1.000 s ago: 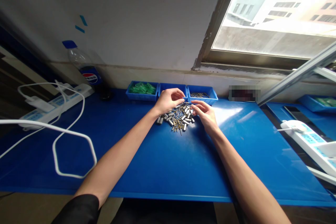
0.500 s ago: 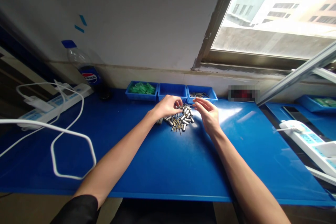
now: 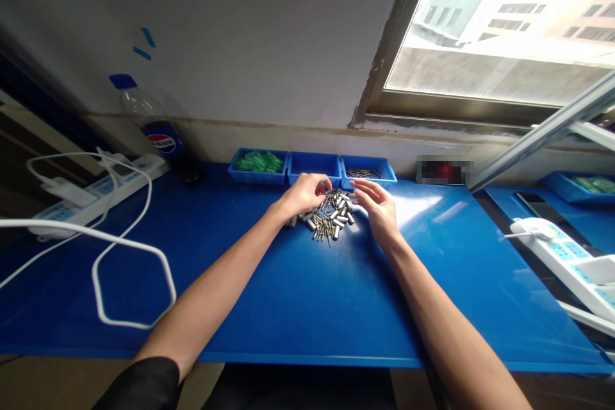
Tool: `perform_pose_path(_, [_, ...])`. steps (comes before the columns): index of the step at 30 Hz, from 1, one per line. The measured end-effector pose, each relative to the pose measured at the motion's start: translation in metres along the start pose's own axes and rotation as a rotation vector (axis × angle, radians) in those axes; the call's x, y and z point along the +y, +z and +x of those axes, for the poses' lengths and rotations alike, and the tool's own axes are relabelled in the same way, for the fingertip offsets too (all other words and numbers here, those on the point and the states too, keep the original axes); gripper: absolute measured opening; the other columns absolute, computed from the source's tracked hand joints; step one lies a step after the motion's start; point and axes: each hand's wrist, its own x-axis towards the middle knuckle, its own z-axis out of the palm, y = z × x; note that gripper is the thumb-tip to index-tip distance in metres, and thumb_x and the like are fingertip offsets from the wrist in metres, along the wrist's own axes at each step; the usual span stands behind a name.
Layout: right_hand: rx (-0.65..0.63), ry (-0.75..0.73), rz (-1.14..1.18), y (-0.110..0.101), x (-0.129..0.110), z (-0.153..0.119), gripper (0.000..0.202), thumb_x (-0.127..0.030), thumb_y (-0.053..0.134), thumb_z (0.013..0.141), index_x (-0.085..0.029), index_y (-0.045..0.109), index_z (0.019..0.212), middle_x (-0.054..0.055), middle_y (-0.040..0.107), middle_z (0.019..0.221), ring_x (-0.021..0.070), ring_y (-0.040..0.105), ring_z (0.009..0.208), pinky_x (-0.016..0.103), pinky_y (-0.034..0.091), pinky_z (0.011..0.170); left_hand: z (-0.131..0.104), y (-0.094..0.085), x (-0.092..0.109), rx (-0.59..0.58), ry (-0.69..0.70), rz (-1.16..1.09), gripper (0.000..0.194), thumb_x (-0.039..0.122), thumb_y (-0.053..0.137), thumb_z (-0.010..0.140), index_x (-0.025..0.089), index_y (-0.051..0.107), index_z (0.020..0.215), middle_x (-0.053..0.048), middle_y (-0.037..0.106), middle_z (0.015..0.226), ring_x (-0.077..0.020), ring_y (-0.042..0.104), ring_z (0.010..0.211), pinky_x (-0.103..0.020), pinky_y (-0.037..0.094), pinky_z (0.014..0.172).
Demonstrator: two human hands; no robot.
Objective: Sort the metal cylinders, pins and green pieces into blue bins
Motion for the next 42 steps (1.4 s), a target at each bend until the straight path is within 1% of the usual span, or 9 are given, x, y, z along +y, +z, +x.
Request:
perform_pose_path(7, [-0.055, -0.008, -0.040, 0.000, 0.000, 0.000, 0.040, -0.049, 0.083, 0.082, -0.025, 0.076, 0.114, 0.008, 0.081, 0.109, 0.0226, 0.075, 0.088, 0.039, 0.058, 0.082, 0.003, -0.008, 0.016, 0.111, 0.019, -0.199, 0.028, 0.013, 0.070, 0.081, 0.017, 0.076, 0.108, -0.004, 0.080, 0.089, -0.0185, 0.077, 0.084, -0.029, 0.061, 0.083])
perform_pose_path(14, [-0.161, 0.046, -0.048, 0.006, -0.005, -0.005, 0.045, -0.053, 0.086, 0.080, -0.025, 0.077, 0.114, 0.005, 0.081, 0.094, 0.0228, 0.074, 0.085, 0.038, 0.058, 0.081, 0.004, -0.010, 0.022, 0.064, 0.003, -0.486, 0.034, 0.014, 0.079, 0.078, 0.013, 0.073, 0.112, -0.008, 0.079, 0.094, -0.0193, 0.078, 0.092, -0.032, 0.063, 0.089])
perform_pose_path(20, [-0.180, 0.094, 0.094, 0.003, -0.001, -0.004, 0.036, -0.048, 0.091, 0.076, -0.026, 0.081, 0.102, 0.004, 0.081, 0.092, 0.0206, 0.073, 0.081, 0.038, 0.058, 0.084, 0.002, -0.008, 0.025, 0.026, 0.016, -0.531, 0.035, 0.015, 0.082, 0.078, 0.013, 0.073, 0.111, -0.008, 0.079, 0.095, -0.0190, 0.078, 0.094, -0.033, 0.062, 0.093])
perform_pose_path(25, [-0.096, 0.100, 0.108, 0.003, 0.001, -0.001, 0.033, -0.047, 0.090, 0.077, -0.025, 0.082, 0.100, 0.005, 0.082, 0.093, 0.0225, 0.075, 0.083, 0.043, 0.060, 0.090, 0.002, -0.006, 0.020, 0.040, 0.010, -0.348, 0.031, 0.019, 0.077, 0.080, 0.016, 0.075, 0.111, -0.006, 0.080, 0.092, -0.0195, 0.078, 0.089, -0.031, 0.061, 0.087])
perform_pose_path(28, [-0.042, 0.055, 0.101, 0.001, 0.000, 0.001, 0.037, -0.046, 0.087, 0.079, -0.027, 0.081, 0.109, 0.008, 0.081, 0.118, 0.0257, 0.077, 0.098, 0.044, 0.061, 0.094, 0.000, -0.005, 0.013, 0.039, -0.016, -0.083, 0.026, 0.020, 0.076, 0.079, 0.018, 0.077, 0.104, -0.004, 0.078, 0.085, -0.0185, 0.074, 0.078, -0.029, 0.059, 0.077])
perform_pose_path(30, [-0.027, 0.043, 0.099, 0.000, -0.002, 0.002, 0.044, -0.044, 0.087, 0.079, -0.028, 0.078, 0.119, 0.010, 0.074, 0.137, 0.0286, 0.076, 0.110, 0.045, 0.061, 0.096, -0.002, -0.003, 0.009, -0.022, -0.033, 0.041, 0.028, 0.019, 0.077, 0.074, 0.018, 0.078, 0.103, -0.004, 0.077, 0.083, -0.0193, 0.072, 0.076, -0.028, 0.056, 0.072])
perform_pose_path(32, [-0.017, 0.051, 0.104, -0.002, -0.003, 0.002, 0.050, -0.042, 0.087, 0.077, -0.030, 0.075, 0.124, 0.010, 0.070, 0.144, 0.0304, 0.075, 0.115, 0.045, 0.062, 0.096, -0.003, 0.000, 0.006, -0.086, -0.051, 0.104, 0.032, 0.017, 0.078, 0.071, 0.018, 0.079, 0.103, -0.003, 0.076, 0.081, -0.0203, 0.071, 0.075, -0.028, 0.054, 0.069])
perform_pose_path(35, [-0.015, 0.054, 0.100, -0.002, -0.004, 0.002, 0.049, -0.041, 0.087, 0.077, -0.030, 0.075, 0.123, 0.009, 0.070, 0.143, 0.0293, 0.076, 0.111, 0.045, 0.063, 0.094, -0.004, 0.005, 0.004, -0.114, -0.061, 0.125, 0.036, 0.010, 0.072, 0.070, 0.018, 0.080, 0.104, -0.003, 0.075, 0.078, -0.0196, 0.069, 0.071, -0.026, 0.052, 0.065])
perform_pose_path(42, [-0.044, 0.057, 0.083, -0.001, -0.001, 0.001, 0.037, -0.042, 0.085, 0.079, -0.027, 0.078, 0.112, 0.008, 0.075, 0.131, 0.0232, 0.076, 0.095, 0.038, 0.062, 0.083, -0.003, 0.009, 0.003, -0.055, -0.047, 0.044, 0.040, 0.005, 0.066, 0.067, 0.016, 0.079, 0.103, -0.003, 0.076, 0.079, -0.0181, 0.071, 0.070, -0.024, 0.053, 0.063])
